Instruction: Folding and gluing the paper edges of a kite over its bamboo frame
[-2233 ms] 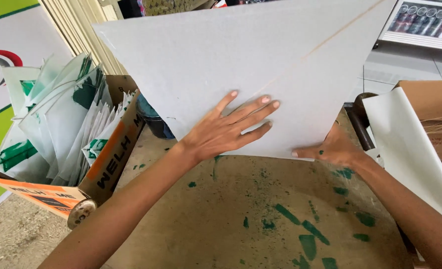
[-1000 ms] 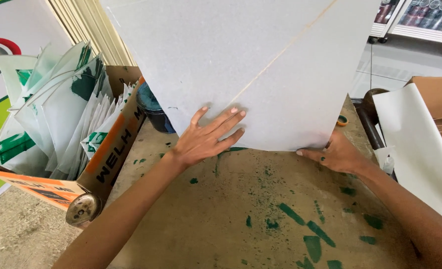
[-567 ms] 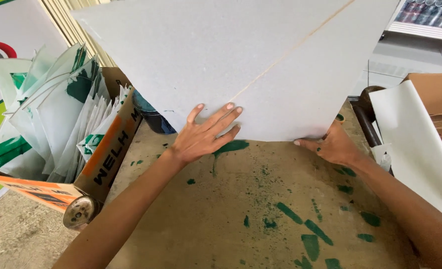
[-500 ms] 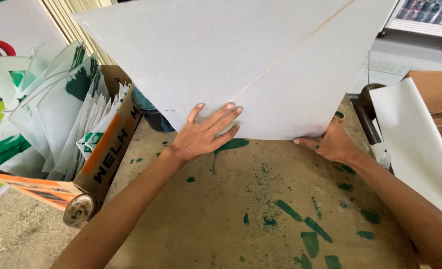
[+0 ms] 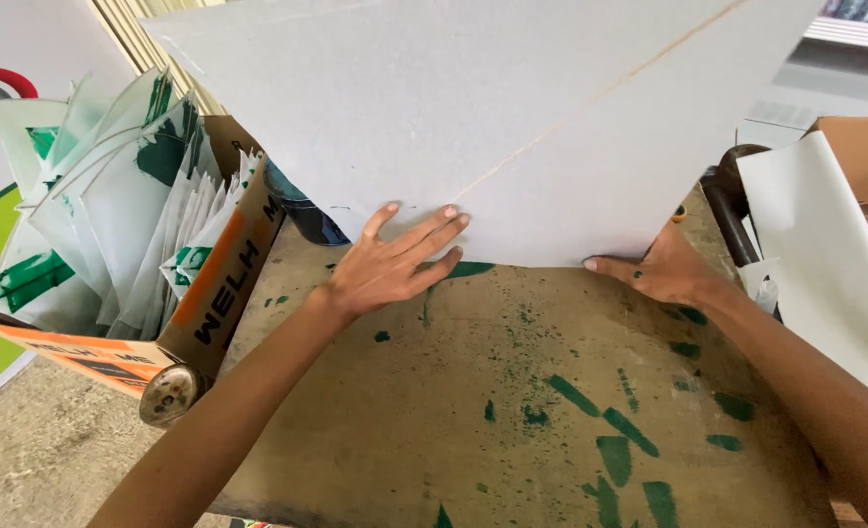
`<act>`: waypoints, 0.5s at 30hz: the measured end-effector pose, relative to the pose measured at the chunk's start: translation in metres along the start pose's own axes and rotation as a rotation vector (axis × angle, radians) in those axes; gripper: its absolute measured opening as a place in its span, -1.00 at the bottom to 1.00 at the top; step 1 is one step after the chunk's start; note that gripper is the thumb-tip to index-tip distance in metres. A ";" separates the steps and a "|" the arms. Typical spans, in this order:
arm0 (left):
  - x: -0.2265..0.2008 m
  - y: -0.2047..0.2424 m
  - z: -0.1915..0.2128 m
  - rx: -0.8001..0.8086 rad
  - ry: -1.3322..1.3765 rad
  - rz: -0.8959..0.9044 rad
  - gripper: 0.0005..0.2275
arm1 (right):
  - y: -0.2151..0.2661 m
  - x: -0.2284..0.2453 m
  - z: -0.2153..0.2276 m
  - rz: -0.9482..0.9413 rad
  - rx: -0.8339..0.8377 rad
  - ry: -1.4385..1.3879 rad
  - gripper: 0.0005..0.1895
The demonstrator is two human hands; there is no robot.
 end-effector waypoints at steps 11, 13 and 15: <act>-0.007 -0.002 0.012 0.070 0.124 0.016 -0.82 | 0.003 0.004 0.000 -0.203 0.068 0.098 0.09; -0.009 -0.001 0.011 0.076 0.141 0.025 -0.79 | 0.000 0.005 0.000 -0.227 0.089 0.134 0.03; -0.012 0.001 0.012 0.071 0.155 0.011 -0.76 | 0.000 0.001 -0.001 -0.314 0.146 0.237 -0.15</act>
Point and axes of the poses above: each hand's wrist, its own y-axis away from the middle knuckle, its own z-axis out of the back of the hand, x = y × z, the point moved 8 cm from there along -y, towards the middle knuckle, and after that the axes turned 14 degrees about -x, right-handed, at the moved point
